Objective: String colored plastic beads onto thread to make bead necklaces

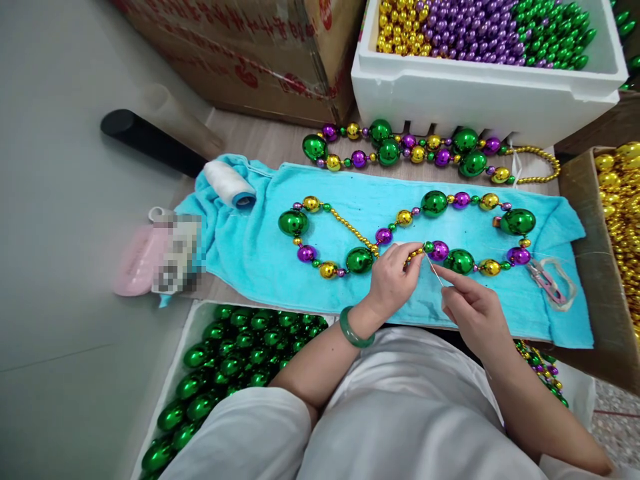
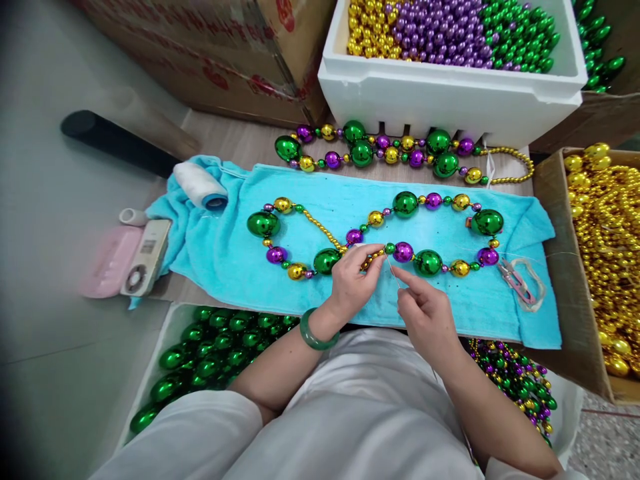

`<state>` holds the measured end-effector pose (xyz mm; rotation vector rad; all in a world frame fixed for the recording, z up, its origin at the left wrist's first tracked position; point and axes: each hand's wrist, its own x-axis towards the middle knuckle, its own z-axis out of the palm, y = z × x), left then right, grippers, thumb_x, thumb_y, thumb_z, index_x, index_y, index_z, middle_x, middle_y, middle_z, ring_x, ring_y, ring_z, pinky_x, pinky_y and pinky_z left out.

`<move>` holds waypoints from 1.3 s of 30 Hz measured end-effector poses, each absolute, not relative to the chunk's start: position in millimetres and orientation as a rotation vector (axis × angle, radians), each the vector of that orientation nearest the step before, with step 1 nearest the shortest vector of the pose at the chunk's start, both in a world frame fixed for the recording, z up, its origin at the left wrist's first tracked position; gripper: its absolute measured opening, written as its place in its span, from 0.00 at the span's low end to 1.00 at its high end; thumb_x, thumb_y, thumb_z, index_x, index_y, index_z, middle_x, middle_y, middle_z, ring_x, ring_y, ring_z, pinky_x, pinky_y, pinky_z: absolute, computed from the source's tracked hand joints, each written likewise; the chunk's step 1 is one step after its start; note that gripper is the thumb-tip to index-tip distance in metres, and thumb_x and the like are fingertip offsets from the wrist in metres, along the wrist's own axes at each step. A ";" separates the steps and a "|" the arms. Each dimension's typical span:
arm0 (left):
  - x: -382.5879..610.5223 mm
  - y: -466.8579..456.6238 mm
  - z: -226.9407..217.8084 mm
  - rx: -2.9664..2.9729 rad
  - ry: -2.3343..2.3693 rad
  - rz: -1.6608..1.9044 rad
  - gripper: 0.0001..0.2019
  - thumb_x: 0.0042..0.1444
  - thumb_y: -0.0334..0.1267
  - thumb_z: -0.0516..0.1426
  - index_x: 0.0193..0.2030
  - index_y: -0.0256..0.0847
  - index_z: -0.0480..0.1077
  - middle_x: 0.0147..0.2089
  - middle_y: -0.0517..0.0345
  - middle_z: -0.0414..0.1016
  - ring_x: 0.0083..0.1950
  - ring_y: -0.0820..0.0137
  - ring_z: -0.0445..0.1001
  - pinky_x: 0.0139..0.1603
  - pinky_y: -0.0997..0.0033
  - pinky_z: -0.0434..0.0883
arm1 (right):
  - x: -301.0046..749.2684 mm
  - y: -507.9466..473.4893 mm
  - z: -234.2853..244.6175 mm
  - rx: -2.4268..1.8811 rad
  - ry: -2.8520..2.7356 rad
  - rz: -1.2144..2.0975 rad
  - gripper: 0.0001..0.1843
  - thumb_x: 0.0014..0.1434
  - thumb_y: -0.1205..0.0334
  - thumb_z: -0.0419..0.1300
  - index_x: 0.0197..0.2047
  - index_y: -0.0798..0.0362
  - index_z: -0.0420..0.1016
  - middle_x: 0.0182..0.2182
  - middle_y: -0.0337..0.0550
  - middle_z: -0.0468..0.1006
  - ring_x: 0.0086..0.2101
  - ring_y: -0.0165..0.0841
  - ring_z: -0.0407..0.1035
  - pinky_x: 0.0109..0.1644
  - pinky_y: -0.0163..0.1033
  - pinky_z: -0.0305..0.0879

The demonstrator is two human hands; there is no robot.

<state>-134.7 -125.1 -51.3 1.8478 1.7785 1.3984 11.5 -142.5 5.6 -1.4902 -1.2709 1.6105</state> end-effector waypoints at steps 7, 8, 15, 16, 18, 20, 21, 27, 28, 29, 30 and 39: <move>-134.8 -125.4 -50.9 1.835 1.779 1.385 0.06 0.60 0.35 0.56 0.42 0.38 0.73 0.38 0.54 0.79 0.39 0.71 0.76 0.43 0.70 0.73 | 12.3 -142.7 4.0 -1.496 -1.240 1.621 0.25 0.54 0.64 0.55 0.55 0.59 0.74 0.17 0.30 0.58 0.19 0.23 0.50 0.21 0.31 0.48; -134.9 -125.5 -51.0 1.833 1.779 1.386 0.06 0.60 0.35 0.56 0.42 0.38 0.73 0.37 0.54 0.79 0.40 0.71 0.77 0.43 0.70 0.73 | 12.5 -142.8 3.9 -1.496 -1.241 1.621 0.25 0.54 0.64 0.55 0.55 0.59 0.74 0.17 0.30 0.58 0.19 0.23 0.50 0.21 0.31 0.48; -135.1 -125.9 -51.6 1.841 1.776 1.386 0.06 0.60 0.35 0.56 0.42 0.38 0.72 0.37 0.54 0.79 0.40 0.71 0.76 0.43 0.71 0.73 | 12.8 -143.2 2.1 -1.503 -1.256 1.615 0.25 0.55 0.63 0.55 0.56 0.59 0.74 0.17 0.30 0.59 0.18 0.23 0.49 0.21 0.31 0.47; -135.1 -126.0 -51.6 1.838 1.778 1.383 0.06 0.60 0.35 0.56 0.42 0.38 0.72 0.37 0.54 0.79 0.40 0.71 0.76 0.43 0.71 0.73 | 12.7 -143.2 2.0 -1.502 -1.257 1.617 0.25 0.55 0.63 0.55 0.55 0.59 0.74 0.17 0.30 0.59 0.18 0.23 0.49 0.21 0.31 0.47; -135.2 -126.1 -51.5 1.832 1.781 1.374 0.06 0.60 0.35 0.56 0.42 0.38 0.72 0.37 0.54 0.79 0.39 0.71 0.76 0.43 0.71 0.73 | 12.3 -143.1 1.9 -1.504 -1.258 1.618 0.25 0.55 0.63 0.55 0.55 0.59 0.74 0.17 0.30 0.59 0.18 0.23 0.49 0.21 0.31 0.48; -135.4 -126.2 -51.4 1.832 1.778 1.377 0.06 0.60 0.34 0.56 0.42 0.38 0.73 0.37 0.54 0.79 0.39 0.71 0.76 0.43 0.71 0.73 | 11.9 -143.0 1.9 -1.511 -1.254 1.619 0.25 0.55 0.63 0.55 0.55 0.60 0.74 0.17 0.30 0.59 0.19 0.23 0.50 0.21 0.32 0.48; -135.4 -126.3 -51.4 1.832 1.775 1.381 0.06 0.60 0.34 0.56 0.42 0.38 0.73 0.37 0.54 0.79 0.39 0.71 0.76 0.43 0.71 0.73 | 11.8 -143.0 1.9 -1.513 -1.251 1.619 0.25 0.54 0.63 0.55 0.55 0.60 0.74 0.17 0.30 0.59 0.19 0.23 0.50 0.21 0.32 0.48; -135.7 -126.9 -51.2 1.820 1.781 1.374 0.06 0.60 0.34 0.56 0.42 0.38 0.73 0.37 0.54 0.79 0.39 0.71 0.76 0.42 0.71 0.73 | 11.8 -143.8 1.0 -1.511 -1.234 1.634 0.26 0.54 0.63 0.55 0.56 0.59 0.74 0.17 0.30 0.58 0.18 0.23 0.49 0.21 0.32 0.47; -135.7 -127.0 -51.3 1.822 1.782 1.374 0.06 0.60 0.34 0.56 0.42 0.38 0.73 0.37 0.54 0.79 0.39 0.71 0.76 0.42 0.71 0.73 | 12.0 -144.0 0.8 -1.511 -1.232 1.635 0.26 0.54 0.63 0.55 0.56 0.59 0.74 0.17 0.30 0.59 0.19 0.23 0.49 0.21 0.32 0.47; -135.7 -127.0 -51.4 1.825 1.781 1.376 0.06 0.60 0.34 0.56 0.42 0.38 0.73 0.37 0.54 0.79 0.39 0.71 0.76 0.42 0.71 0.73 | 12.1 -144.0 0.7 -1.510 -1.231 1.636 0.26 0.54 0.63 0.55 0.56 0.59 0.74 0.17 0.30 0.59 0.19 0.23 0.49 0.21 0.32 0.47; -135.7 -127.1 -51.7 1.828 1.780 1.379 0.06 0.60 0.34 0.56 0.42 0.38 0.73 0.37 0.54 0.79 0.39 0.71 0.76 0.42 0.71 0.73 | 12.3 -144.0 0.6 -1.510 -1.231 1.638 0.26 0.54 0.63 0.55 0.56 0.59 0.74 0.17 0.30 0.59 0.19 0.23 0.49 0.21 0.32 0.47; -135.6 -127.2 -53.4 1.855 1.780 1.398 0.06 0.60 0.34 0.56 0.42 0.38 0.72 0.37 0.54 0.79 0.39 0.71 0.76 0.43 0.72 0.73 | 12.2 -142.8 0.8 -1.497 -1.233 1.647 0.26 0.54 0.63 0.55 0.56 0.62 0.73 0.17 0.29 0.58 0.19 0.23 0.49 0.21 0.32 0.46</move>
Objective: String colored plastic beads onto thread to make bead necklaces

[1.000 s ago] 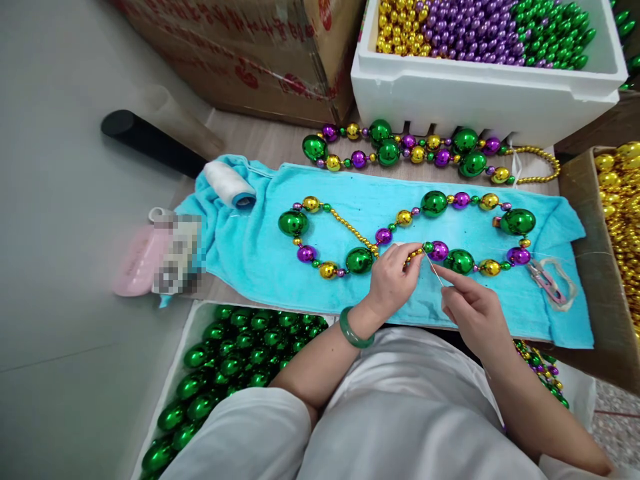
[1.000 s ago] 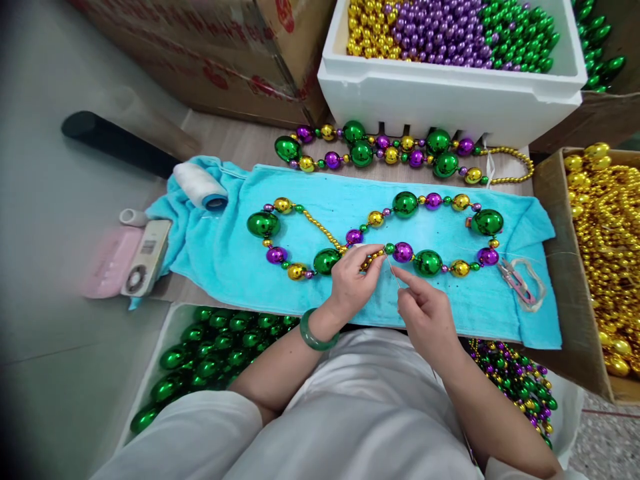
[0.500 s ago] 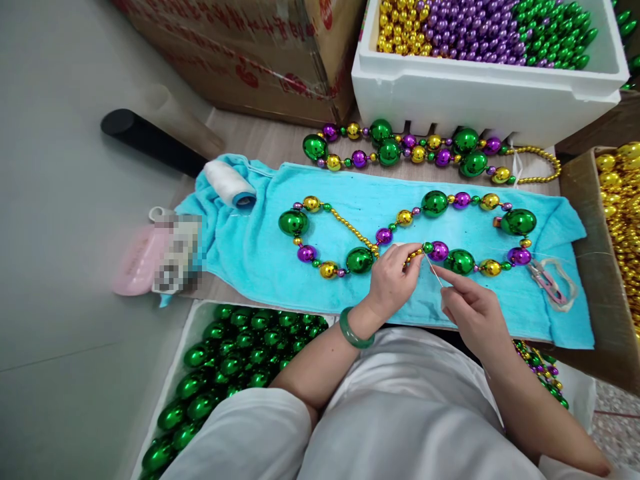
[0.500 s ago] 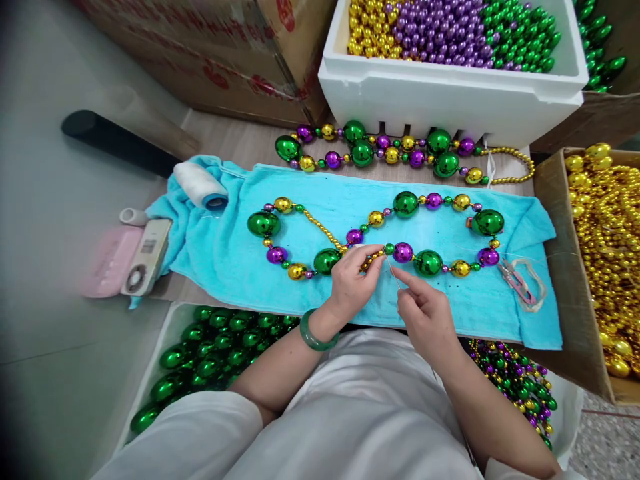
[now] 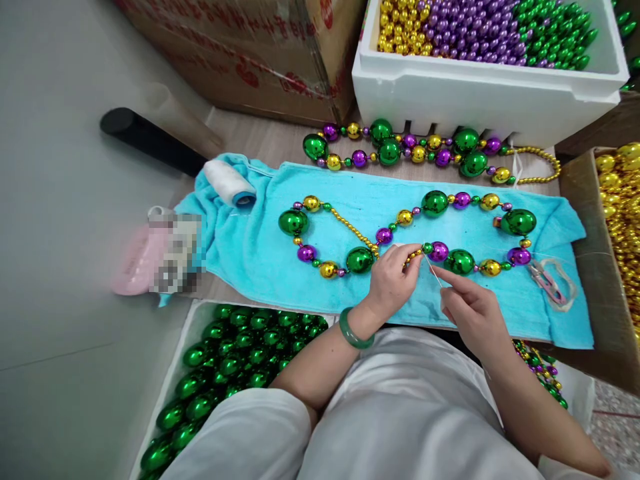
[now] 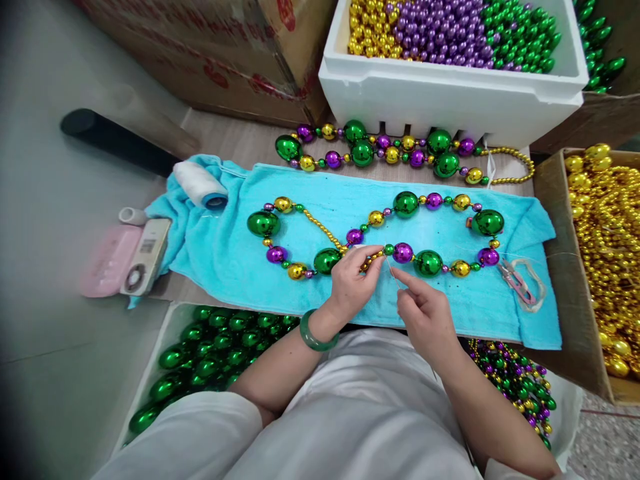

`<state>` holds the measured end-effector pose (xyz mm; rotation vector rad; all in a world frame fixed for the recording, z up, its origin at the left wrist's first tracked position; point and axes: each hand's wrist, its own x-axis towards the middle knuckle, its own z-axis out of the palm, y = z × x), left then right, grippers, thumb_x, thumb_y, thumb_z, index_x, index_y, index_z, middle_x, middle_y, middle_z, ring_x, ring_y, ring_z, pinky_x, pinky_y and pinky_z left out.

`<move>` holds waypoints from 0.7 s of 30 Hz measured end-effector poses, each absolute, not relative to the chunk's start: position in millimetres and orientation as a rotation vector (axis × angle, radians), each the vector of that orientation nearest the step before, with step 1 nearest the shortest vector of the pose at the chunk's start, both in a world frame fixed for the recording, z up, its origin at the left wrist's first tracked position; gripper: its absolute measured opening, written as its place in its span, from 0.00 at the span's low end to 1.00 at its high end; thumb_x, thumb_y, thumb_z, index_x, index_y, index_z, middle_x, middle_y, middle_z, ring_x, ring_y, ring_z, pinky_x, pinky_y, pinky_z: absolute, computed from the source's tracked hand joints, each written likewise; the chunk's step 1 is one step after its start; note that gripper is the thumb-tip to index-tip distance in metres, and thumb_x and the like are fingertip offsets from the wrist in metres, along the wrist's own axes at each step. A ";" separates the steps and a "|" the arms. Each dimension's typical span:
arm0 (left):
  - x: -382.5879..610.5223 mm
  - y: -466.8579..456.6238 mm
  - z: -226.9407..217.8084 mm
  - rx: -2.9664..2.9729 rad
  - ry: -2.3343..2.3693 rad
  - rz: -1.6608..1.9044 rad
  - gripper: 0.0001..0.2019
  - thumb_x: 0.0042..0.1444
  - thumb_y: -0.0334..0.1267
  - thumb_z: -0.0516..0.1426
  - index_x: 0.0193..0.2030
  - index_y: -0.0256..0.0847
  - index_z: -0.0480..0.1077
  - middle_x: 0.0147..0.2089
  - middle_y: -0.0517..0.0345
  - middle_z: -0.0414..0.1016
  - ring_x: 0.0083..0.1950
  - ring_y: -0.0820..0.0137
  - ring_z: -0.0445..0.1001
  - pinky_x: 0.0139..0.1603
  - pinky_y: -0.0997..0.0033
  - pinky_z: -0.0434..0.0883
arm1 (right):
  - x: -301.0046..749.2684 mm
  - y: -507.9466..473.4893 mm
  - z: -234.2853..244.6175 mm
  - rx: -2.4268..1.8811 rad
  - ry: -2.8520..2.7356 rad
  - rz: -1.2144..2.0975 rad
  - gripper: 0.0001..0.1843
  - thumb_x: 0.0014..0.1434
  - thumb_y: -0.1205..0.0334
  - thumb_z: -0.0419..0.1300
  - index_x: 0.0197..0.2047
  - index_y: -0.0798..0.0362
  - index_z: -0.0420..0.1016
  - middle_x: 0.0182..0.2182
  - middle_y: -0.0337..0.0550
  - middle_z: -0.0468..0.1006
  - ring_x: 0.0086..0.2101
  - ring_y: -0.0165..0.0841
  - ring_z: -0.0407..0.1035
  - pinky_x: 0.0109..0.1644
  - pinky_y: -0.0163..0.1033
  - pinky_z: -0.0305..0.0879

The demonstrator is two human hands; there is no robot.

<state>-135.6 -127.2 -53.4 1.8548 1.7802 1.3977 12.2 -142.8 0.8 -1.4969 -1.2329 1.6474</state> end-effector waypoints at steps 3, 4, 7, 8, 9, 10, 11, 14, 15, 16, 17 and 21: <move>-135.8 -127.5 -53.7 1.864 1.783 1.396 0.06 0.60 0.34 0.56 0.42 0.38 0.72 0.37 0.54 0.79 0.39 0.71 0.77 0.42 0.72 0.73 | 11.8 -141.9 2.0 -1.493 -1.235 1.655 0.26 0.54 0.64 0.55 0.56 0.62 0.73 0.17 0.29 0.58 0.19 0.22 0.49 0.21 0.32 0.46; -135.9 -127.6 -54.0 1.865 1.785 1.396 0.06 0.60 0.34 0.56 0.42 0.38 0.72 0.37 0.54 0.79 0.39 0.71 0.77 0.42 0.72 0.73 | 11.5 -141.5 2.4 -1.488 -1.232 1.658 0.26 0.54 0.64 0.55 0.56 0.63 0.73 0.17 0.29 0.58 0.19 0.22 0.49 0.21 0.31 0.46; -135.7 -128.0 -55.1 1.880 1.781 1.401 0.06 0.60 0.34 0.56 0.43 0.38 0.72 0.37 0.54 0.79 0.39 0.71 0.76 0.42 0.71 0.73 | 10.6 -140.5 3.4 -1.483 -1.221 1.665 0.27 0.53 0.64 0.55 0.56 0.63 0.73 0.17 0.29 0.59 0.19 0.23 0.50 0.21 0.32 0.47; -135.5 -128.2 -55.3 1.885 1.775 1.404 0.06 0.60 0.33 0.56 0.42 0.38 0.72 0.37 0.54 0.79 0.39 0.71 0.76 0.42 0.71 0.73 | 10.4 -140.3 3.6 -1.486 -1.218 1.665 0.27 0.53 0.64 0.55 0.56 0.63 0.73 0.17 0.29 0.59 0.19 0.23 0.50 0.21 0.32 0.47; -135.4 -128.4 -55.5 1.884 1.769 1.408 0.06 0.60 0.33 0.56 0.42 0.38 0.72 0.37 0.54 0.79 0.39 0.71 0.76 0.43 0.71 0.73 | 10.3 -140.1 3.8 -1.488 -1.216 1.666 0.27 0.53 0.64 0.55 0.56 0.62 0.73 0.16 0.29 0.59 0.19 0.23 0.50 0.21 0.32 0.47; -135.2 -128.5 -55.4 1.874 1.764 1.410 0.06 0.60 0.33 0.56 0.42 0.37 0.72 0.37 0.54 0.79 0.40 0.71 0.76 0.43 0.71 0.73 | 10.4 -139.9 4.0 -1.490 -1.214 1.664 0.27 0.53 0.64 0.55 0.56 0.62 0.73 0.16 0.29 0.59 0.19 0.23 0.50 0.21 0.32 0.47; -134.9 -128.7 -55.2 1.856 1.760 1.409 0.06 0.60 0.33 0.56 0.42 0.38 0.73 0.38 0.54 0.79 0.40 0.71 0.76 0.43 0.71 0.73 | 10.5 -139.8 4.1 -1.490 -1.214 1.665 0.26 0.53 0.64 0.55 0.56 0.62 0.73 0.16 0.29 0.59 0.19 0.23 0.50 0.21 0.32 0.47; -134.2 -128.5 -53.9 1.761 1.741 1.390 0.06 0.59 0.34 0.56 0.41 0.38 0.73 0.38 0.54 0.79 0.41 0.71 0.76 0.43 0.71 0.72 | 11.4 -139.9 4.3 -1.479 -1.223 1.667 0.26 0.54 0.65 0.55 0.55 0.61 0.73 0.17 0.29 0.58 0.19 0.23 0.50 0.21 0.32 0.46; -134.0 -128.3 -53.3 1.705 1.728 1.385 0.06 0.59 0.34 0.57 0.41 0.38 0.73 0.38 0.54 0.79 0.40 0.71 0.76 0.43 0.71 0.72 | 11.7 -140.0 4.4 -1.474 -1.228 1.666 0.25 0.54 0.65 0.55 0.55 0.61 0.73 0.17 0.29 0.58 0.19 0.23 0.50 0.21 0.32 0.46; -134.0 -127.8 -52.7 1.631 1.708 1.380 0.05 0.58 0.34 0.58 0.40 0.37 0.74 0.38 0.54 0.79 0.40 0.71 0.76 0.42 0.72 0.72 | 12.0 -140.0 4.4 -1.468 -1.235 1.663 0.25 0.55 0.65 0.54 0.55 0.61 0.72 0.17 0.29 0.58 0.19 0.23 0.50 0.21 0.31 0.46; -134.1 -127.3 -52.0 1.536 1.678 1.372 0.06 0.57 0.34 0.58 0.40 0.37 0.74 0.37 0.54 0.79 0.38 0.71 0.76 0.41 0.72 0.72 | 12.3 -140.1 4.3 -1.460 -1.243 1.658 0.24 0.55 0.65 0.54 0.55 0.60 0.72 0.17 0.29 0.58 0.19 0.23 0.49 0.21 0.31 0.46; -137.6 -124.8 -47.3 1.171 1.479 1.263 0.08 0.54 0.35 0.59 0.40 0.36 0.74 0.34 0.55 0.78 0.32 0.73 0.74 0.33 0.76 0.71 | 13.2 -140.3 1.2 -1.394 -1.323 1.545 0.18 0.59 0.64 0.53 0.51 0.57 0.72 0.17 0.29 0.57 0.19 0.24 0.51 0.21 0.32 0.48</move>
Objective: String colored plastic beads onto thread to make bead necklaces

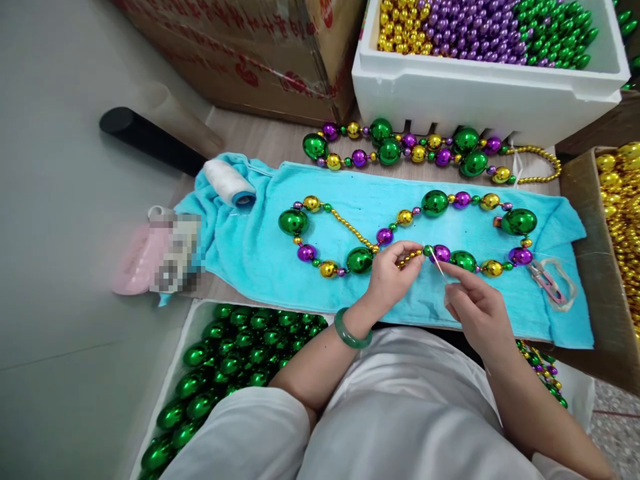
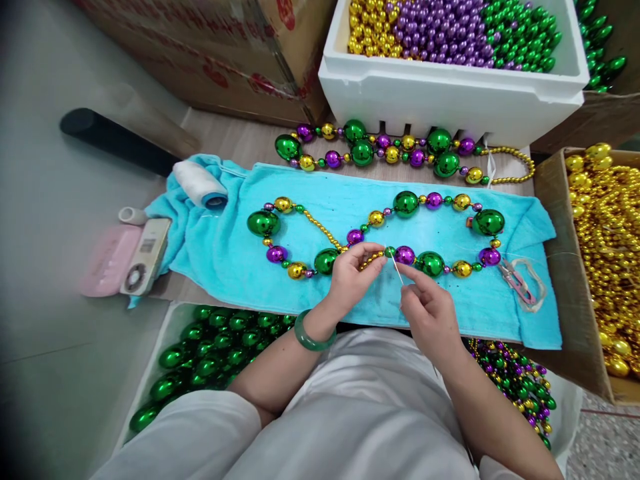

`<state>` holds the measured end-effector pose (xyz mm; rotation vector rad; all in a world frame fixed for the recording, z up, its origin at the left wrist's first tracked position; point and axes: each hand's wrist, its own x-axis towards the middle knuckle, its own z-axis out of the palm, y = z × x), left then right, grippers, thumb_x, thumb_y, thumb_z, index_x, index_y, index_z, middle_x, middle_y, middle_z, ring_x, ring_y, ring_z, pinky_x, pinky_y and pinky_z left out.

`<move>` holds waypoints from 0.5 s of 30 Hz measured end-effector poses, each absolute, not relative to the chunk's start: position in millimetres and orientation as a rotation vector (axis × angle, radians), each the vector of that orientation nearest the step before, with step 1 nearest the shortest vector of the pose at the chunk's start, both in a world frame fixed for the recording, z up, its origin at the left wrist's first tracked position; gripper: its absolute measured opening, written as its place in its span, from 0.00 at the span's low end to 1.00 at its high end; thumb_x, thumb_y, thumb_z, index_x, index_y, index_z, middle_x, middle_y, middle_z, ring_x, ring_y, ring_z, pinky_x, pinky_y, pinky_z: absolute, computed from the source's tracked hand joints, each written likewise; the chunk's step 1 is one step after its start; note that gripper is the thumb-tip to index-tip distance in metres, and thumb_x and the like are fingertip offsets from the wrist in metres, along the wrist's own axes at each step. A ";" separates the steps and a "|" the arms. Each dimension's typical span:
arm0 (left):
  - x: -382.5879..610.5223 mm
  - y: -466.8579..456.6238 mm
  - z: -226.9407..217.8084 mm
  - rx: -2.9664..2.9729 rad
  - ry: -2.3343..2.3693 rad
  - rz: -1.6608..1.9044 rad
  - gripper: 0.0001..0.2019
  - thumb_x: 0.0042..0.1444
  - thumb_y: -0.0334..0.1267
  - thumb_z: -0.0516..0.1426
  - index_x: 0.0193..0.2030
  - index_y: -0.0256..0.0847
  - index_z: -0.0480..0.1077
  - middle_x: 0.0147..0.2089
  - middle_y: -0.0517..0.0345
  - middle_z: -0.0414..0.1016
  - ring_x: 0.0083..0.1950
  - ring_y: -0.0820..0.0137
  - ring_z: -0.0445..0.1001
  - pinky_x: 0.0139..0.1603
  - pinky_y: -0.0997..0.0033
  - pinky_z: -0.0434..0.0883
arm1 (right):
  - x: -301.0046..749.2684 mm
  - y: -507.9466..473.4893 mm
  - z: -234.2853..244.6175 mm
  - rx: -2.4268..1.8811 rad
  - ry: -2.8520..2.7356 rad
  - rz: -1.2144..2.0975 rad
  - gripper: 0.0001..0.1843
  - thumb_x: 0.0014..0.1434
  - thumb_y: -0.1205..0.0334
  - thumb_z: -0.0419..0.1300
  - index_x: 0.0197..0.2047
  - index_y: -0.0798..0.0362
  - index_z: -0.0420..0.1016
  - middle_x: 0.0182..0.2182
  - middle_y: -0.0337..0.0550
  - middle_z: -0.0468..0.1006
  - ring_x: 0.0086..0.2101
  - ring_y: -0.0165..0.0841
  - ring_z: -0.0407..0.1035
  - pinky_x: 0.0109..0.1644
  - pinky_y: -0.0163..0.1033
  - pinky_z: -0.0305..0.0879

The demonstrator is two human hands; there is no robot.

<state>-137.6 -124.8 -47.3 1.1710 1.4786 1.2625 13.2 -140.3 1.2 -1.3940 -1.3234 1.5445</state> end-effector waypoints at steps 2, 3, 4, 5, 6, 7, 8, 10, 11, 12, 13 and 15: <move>-140.8 -124.1 -43.6 1.116 1.406 1.211 0.08 0.54 0.35 0.59 0.40 0.35 0.73 0.33 0.55 0.77 0.32 0.74 0.74 0.32 0.76 0.70 | 13.8 -139.4 -2.0 -1.368 -1.402 1.419 0.13 0.61 0.64 0.53 0.49 0.54 0.70 0.20 0.31 0.62 0.20 0.25 0.56 0.23 0.32 0.52; -142.6 -124.0 -41.4 1.123 1.387 1.198 0.08 0.54 0.34 0.59 0.40 0.35 0.73 0.34 0.55 0.77 0.32 0.74 0.74 0.33 0.76 0.70 | 14.2 -138.1 -3.3 -1.368 -1.447 1.348 0.11 0.62 0.64 0.52 0.47 0.53 0.69 0.22 0.33 0.65 0.21 0.25 0.58 0.23 0.33 0.54; -144.3 -124.0 -39.0 1.154 1.381 1.187 0.08 0.54 0.34 0.59 0.40 0.35 0.73 0.34 0.55 0.77 0.32 0.74 0.73 0.32 0.76 0.70 | 14.6 -136.0 -3.9 -1.378 -1.494 1.270 0.09 0.62 0.64 0.52 0.46 0.52 0.68 0.25 0.34 0.68 0.22 0.25 0.58 0.24 0.33 0.54; -146.0 -124.1 -36.4 1.210 1.384 1.173 0.08 0.54 0.34 0.59 0.40 0.36 0.73 0.34 0.55 0.77 0.32 0.74 0.73 0.32 0.76 0.69 | 15.1 -132.8 -3.5 -1.394 -1.543 1.188 0.08 0.62 0.64 0.53 0.44 0.52 0.68 0.27 0.36 0.69 0.22 0.25 0.58 0.24 0.33 0.54; -147.4 -124.3 -33.7 1.286 1.392 1.156 0.08 0.54 0.34 0.59 0.40 0.36 0.74 0.35 0.55 0.77 0.33 0.74 0.73 0.32 0.76 0.69 | 15.7 -128.1 -2.0 -1.412 -1.598 1.095 0.07 0.62 0.64 0.54 0.43 0.52 0.69 0.28 0.36 0.69 0.22 0.25 0.57 0.23 0.34 0.53; -148.7 -124.6 -31.0 1.374 1.400 1.139 0.07 0.54 0.34 0.59 0.40 0.37 0.74 0.35 0.55 0.77 0.33 0.73 0.72 0.32 0.75 0.68 | 16.3 -122.1 0.6 -1.418 -1.660 0.998 0.07 0.61 0.64 0.55 0.43 0.52 0.70 0.28 0.37 0.68 0.22 0.25 0.56 0.24 0.34 0.53; -149.7 -124.8 -28.2 1.464 1.400 1.126 0.06 0.55 0.34 0.59 0.39 0.38 0.74 0.36 0.55 0.77 0.34 0.73 0.73 0.34 0.75 0.68 | 17.1 -114.7 4.0 -1.408 -1.731 0.916 0.08 0.59 0.64 0.57 0.43 0.52 0.71 0.29 0.37 0.68 0.22 0.25 0.55 0.25 0.34 0.53; -151.1 -125.0 -23.4 1.601 1.370 1.115 0.05 0.56 0.33 0.59 0.39 0.39 0.74 0.37 0.55 0.77 0.37 0.71 0.73 0.38 0.72 0.69 | 18.8 -97.3 11.4 -1.349 -1.902 0.869 0.10 0.57 0.64 0.60 0.43 0.52 0.74 0.31 0.38 0.68 0.22 0.25 0.55 0.26 0.35 0.54; -151.6 -125.0 -21.6 1.633 1.352 1.122 0.05 0.56 0.33 0.59 0.39 0.39 0.74 0.37 0.55 0.77 0.39 0.71 0.73 0.40 0.71 0.70 | 19.7 -88.2 14.5 -1.312 -1.991 0.919 0.09 0.56 0.64 0.60 0.42 0.51 0.76 0.31 0.38 0.68 0.23 0.25 0.56 0.27 0.35 0.55; -152.0 -124.9 -20.2 1.646 1.339 1.129 0.05 0.57 0.33 0.58 0.40 0.39 0.74 0.37 0.55 0.77 0.40 0.71 0.74 0.42 0.71 0.70 | 20.6 -79.7 16.5 -1.278 -2.066 0.989 0.07 0.56 0.63 0.60 0.39 0.52 0.77 0.31 0.39 0.68 0.24 0.26 0.57 0.28 0.36 0.55; -152.4 -124.6 -19.4 1.640 1.335 1.137 0.05 0.57 0.33 0.58 0.40 0.39 0.74 0.37 0.55 0.77 0.40 0.71 0.74 0.42 0.71 0.70 | 21.4 -72.3 17.5 -1.249 -2.120 1.063 0.05 0.56 0.63 0.60 0.35 0.52 0.77 0.29 0.39 0.68 0.25 0.27 0.59 0.29 0.36 0.56; -153.2 -124.1 -19.0 1.584 1.335 1.148 0.05 0.57 0.33 0.58 0.40 0.39 0.74 0.38 0.55 0.77 0.40 0.71 0.74 0.42 0.71 0.70 | 22.5 -61.6 16.2 -1.199 -2.165 1.160 0.07 0.57 0.64 0.59 0.29 0.53 0.75 0.28 0.39 0.68 0.28 0.29 0.62 0.32 0.36 0.57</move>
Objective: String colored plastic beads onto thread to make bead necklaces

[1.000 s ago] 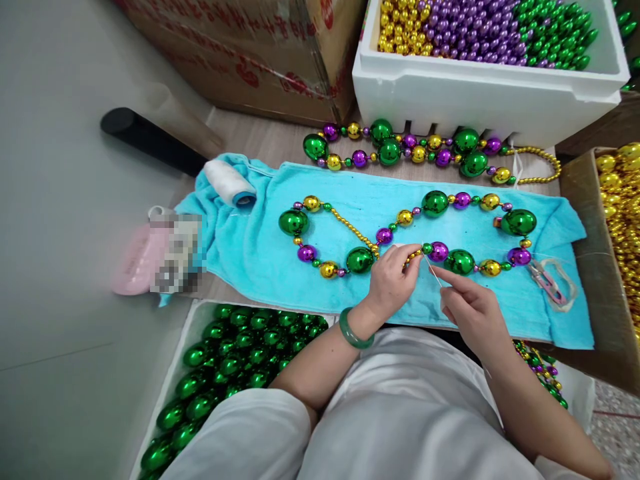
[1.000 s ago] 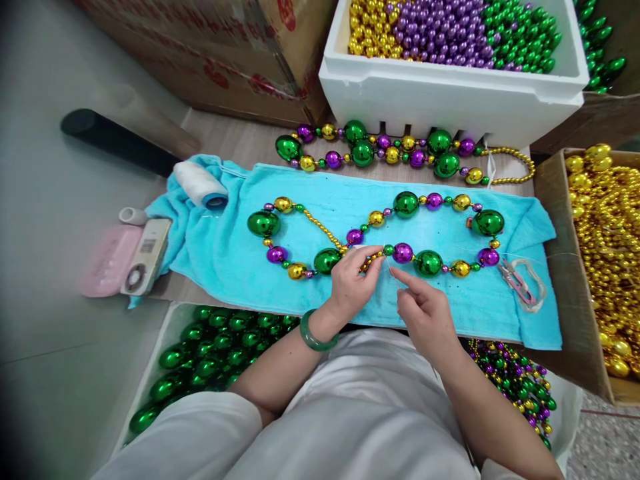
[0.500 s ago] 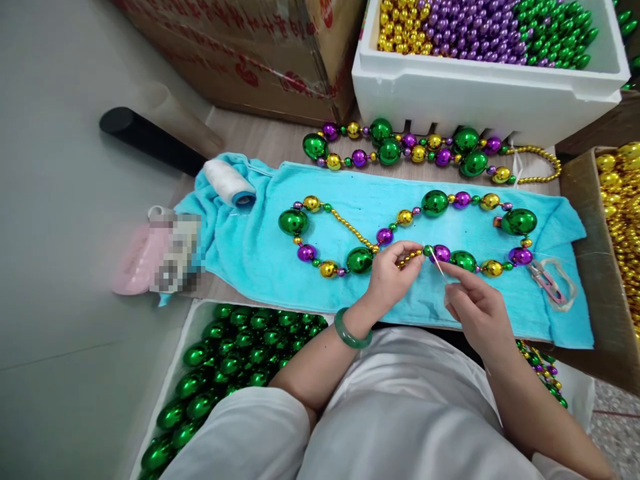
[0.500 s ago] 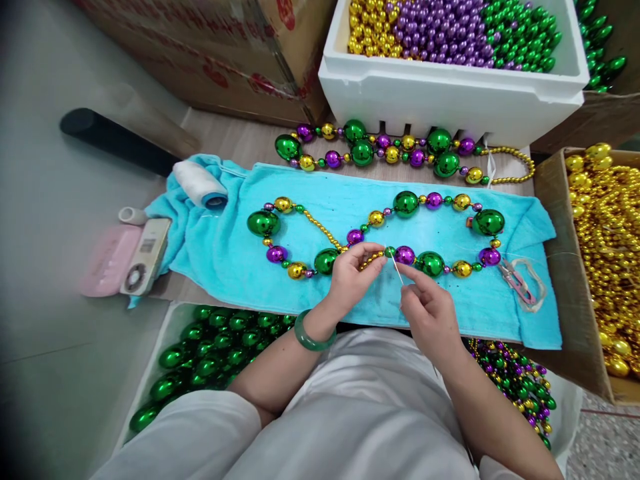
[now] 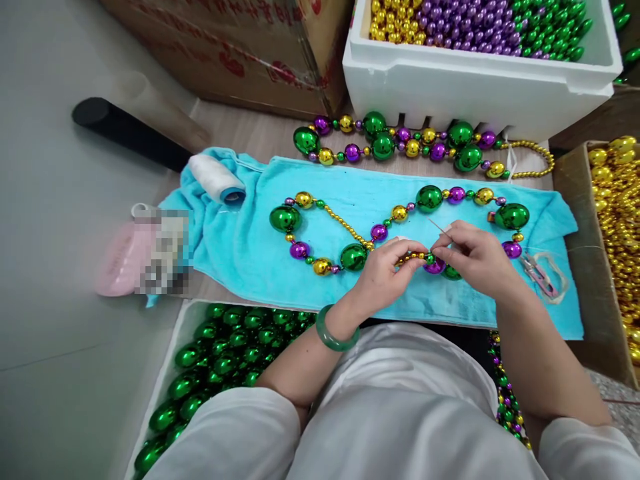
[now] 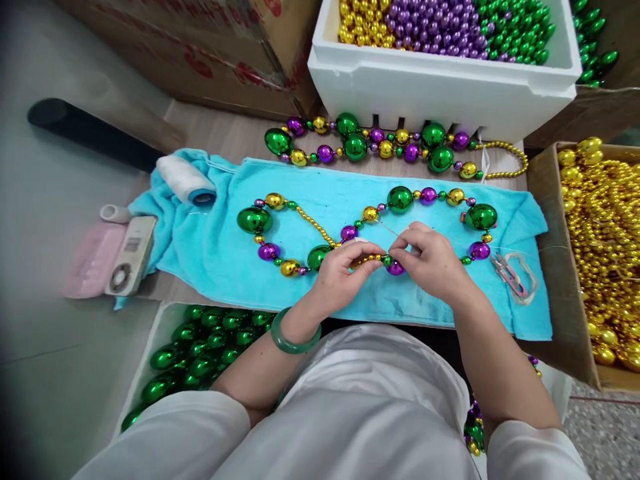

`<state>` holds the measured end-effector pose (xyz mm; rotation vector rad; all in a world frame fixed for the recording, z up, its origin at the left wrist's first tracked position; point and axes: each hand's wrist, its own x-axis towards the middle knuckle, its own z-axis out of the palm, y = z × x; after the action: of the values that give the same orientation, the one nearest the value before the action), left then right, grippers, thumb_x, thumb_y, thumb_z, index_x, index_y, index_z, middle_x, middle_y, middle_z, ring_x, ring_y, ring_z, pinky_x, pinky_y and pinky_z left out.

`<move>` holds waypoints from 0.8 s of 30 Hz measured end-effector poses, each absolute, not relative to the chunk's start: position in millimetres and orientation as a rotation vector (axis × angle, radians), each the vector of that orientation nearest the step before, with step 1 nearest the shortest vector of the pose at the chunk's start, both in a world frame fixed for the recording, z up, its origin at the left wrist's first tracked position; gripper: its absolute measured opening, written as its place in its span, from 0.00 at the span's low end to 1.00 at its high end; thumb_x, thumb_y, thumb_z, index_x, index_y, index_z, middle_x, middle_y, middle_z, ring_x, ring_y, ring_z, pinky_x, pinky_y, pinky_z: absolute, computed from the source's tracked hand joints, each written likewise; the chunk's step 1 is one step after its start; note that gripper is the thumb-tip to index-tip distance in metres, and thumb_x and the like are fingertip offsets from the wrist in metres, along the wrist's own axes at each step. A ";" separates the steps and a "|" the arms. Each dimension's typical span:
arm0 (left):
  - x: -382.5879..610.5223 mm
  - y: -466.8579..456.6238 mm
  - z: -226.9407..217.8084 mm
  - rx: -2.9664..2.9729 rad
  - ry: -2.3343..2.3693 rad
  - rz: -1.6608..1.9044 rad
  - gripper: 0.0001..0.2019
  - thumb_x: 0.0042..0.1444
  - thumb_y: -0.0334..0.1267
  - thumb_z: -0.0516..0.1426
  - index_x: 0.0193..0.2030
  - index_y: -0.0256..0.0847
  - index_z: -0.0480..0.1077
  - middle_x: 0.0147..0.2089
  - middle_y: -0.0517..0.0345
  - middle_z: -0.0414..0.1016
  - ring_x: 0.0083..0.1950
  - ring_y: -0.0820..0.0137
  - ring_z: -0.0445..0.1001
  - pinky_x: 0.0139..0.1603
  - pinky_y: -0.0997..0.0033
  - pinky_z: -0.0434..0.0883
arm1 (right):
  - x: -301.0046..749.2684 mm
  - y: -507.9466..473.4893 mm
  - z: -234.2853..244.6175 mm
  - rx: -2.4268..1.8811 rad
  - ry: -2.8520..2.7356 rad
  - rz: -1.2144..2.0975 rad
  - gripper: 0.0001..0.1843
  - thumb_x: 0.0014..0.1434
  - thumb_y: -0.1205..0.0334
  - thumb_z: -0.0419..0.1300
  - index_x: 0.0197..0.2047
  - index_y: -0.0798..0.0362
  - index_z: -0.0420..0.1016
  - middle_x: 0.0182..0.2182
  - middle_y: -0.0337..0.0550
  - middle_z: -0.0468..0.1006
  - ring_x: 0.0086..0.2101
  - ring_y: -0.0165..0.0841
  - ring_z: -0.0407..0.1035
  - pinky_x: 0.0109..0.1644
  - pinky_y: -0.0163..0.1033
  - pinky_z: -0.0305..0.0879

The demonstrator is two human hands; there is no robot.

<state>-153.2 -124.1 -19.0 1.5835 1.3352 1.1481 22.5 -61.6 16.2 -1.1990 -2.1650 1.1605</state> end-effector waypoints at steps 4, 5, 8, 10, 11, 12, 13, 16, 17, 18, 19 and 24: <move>-153.5 -123.0 -21.0 1.376 1.285 1.158 0.07 0.57 0.34 0.57 0.42 0.38 0.72 0.37 0.56 0.77 0.36 0.74 0.73 0.36 0.75 0.69 | 23.2 -56.5 8.0 -1.256 -2.052 1.289 0.08 0.59 0.61 0.57 0.32 0.54 0.74 0.26 0.38 0.70 0.23 0.26 0.58 0.27 0.35 0.53; -153.1 -122.7 -21.6 1.337 1.274 1.158 0.07 0.57 0.34 0.57 0.42 0.38 0.72 0.36 0.56 0.77 0.35 0.74 0.73 0.35 0.75 0.69 | 23.2 -56.9 6.2 -1.273 -1.998 1.360 0.08 0.60 0.59 0.57 0.35 0.54 0.74 0.26 0.38 0.71 0.21 0.24 0.55 0.25 0.35 0.51; -152.1 -121.3 -23.2 1.275 1.278 1.155 0.07 0.56 0.35 0.58 0.42 0.38 0.72 0.34 0.57 0.76 0.33 0.75 0.71 0.33 0.75 0.67 | 22.7 -56.8 2.4 -1.243 -1.895 1.591 0.14 0.55 0.55 0.62 0.41 0.54 0.75 0.30 0.39 0.74 0.19 0.22 0.51 0.22 0.34 0.48; -152.1 -120.1 -24.1 1.265 1.298 1.144 0.07 0.56 0.36 0.58 0.41 0.38 0.72 0.32 0.58 0.74 0.31 0.75 0.69 0.32 0.75 0.66 | 22.1 -55.3 0.7 -1.238 -1.884 1.615 0.15 0.50 0.53 0.66 0.38 0.54 0.77 0.29 0.40 0.75 0.20 0.23 0.53 0.23 0.34 0.50; -152.3 -119.6 -24.6 1.265 1.312 1.136 0.07 0.56 0.37 0.58 0.41 0.38 0.72 0.31 0.59 0.73 0.30 0.75 0.68 0.31 0.76 0.66 | 21.7 -54.4 0.1 -1.257 -1.877 1.580 0.14 0.49 0.53 0.67 0.35 0.54 0.78 0.28 0.40 0.75 0.21 0.24 0.55 0.24 0.34 0.51; -152.6 -119.0 -25.0 1.268 1.330 1.129 0.07 0.56 0.37 0.58 0.41 0.38 0.72 0.30 0.60 0.72 0.29 0.76 0.67 0.30 0.76 0.65 | 21.2 -53.6 -0.2 -1.284 -1.864 1.528 0.14 0.48 0.52 0.67 0.31 0.55 0.77 0.26 0.40 0.74 0.22 0.25 0.57 0.24 0.34 0.52; -152.9 -118.6 -25.5 1.272 1.349 1.122 0.07 0.56 0.37 0.58 0.40 0.38 0.72 0.29 0.60 0.71 0.28 0.76 0.66 0.29 0.76 0.64 | 20.7 -53.0 -0.3 -1.310 -1.848 1.471 0.14 0.48 0.51 0.67 0.28 0.55 0.77 0.25 0.41 0.74 0.22 0.26 0.58 0.25 0.35 0.52; -152.6 -117.6 -27.5 1.274 1.369 1.101 0.06 0.55 0.37 0.58 0.39 0.38 0.71 0.28 0.61 0.70 0.27 0.76 0.65 0.28 0.76 0.63 | 19.3 -52.4 1.2 -1.343 -1.859 1.398 0.13 0.52 0.53 0.64 0.27 0.55 0.74 0.22 0.39 0.72 0.22 0.26 0.59 0.25 0.34 0.52; -151.8 -117.3 -28.4 1.271 1.365 1.092 0.06 0.55 0.37 0.58 0.39 0.38 0.71 0.28 0.60 0.71 0.27 0.76 0.66 0.28 0.76 0.63 | 18.8 -52.6 2.1 -1.333 -1.879 1.401 0.12 0.54 0.54 0.62 0.28 0.55 0.73 0.21 0.38 0.70 0.21 0.26 0.59 0.25 0.34 0.52; -150.9 -117.0 -29.4 1.268 1.360 1.083 0.07 0.55 0.37 0.58 0.39 0.38 0.72 0.28 0.60 0.71 0.27 0.76 0.66 0.28 0.76 0.63 | 18.1 -53.0 3.0 -1.313 -1.904 1.413 0.10 0.55 0.56 0.61 0.29 0.55 0.72 0.20 0.36 0.69 0.21 0.26 0.58 0.24 0.33 0.52; -149.8 -116.6 -30.4 1.264 1.356 1.076 0.07 0.55 0.37 0.59 0.39 0.38 0.72 0.29 0.60 0.72 0.27 0.76 0.66 0.28 0.76 0.64 | 17.3 -53.6 3.9 -1.287 -1.930 1.426 0.09 0.56 0.57 0.59 0.30 0.54 0.71 0.19 0.35 0.67 0.21 0.25 0.57 0.24 0.33 0.51; -146.3 -114.2 -29.9 1.296 1.348 1.032 0.11 0.52 0.38 0.60 0.42 0.38 0.73 0.33 0.58 0.76 0.29 0.75 0.68 0.30 0.76 0.65 | 12.1 -57.6 5.4 -1.171 -2.097 1.289 0.06 0.59 0.61 0.56 0.31 0.53 0.67 0.20 0.33 0.63 0.21 0.25 0.55 0.25 0.33 0.51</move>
<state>-146.3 -114.2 -29.9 1.2962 1.3482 1.0320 12.1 -57.6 5.4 -1.1715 -2.0965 1.2891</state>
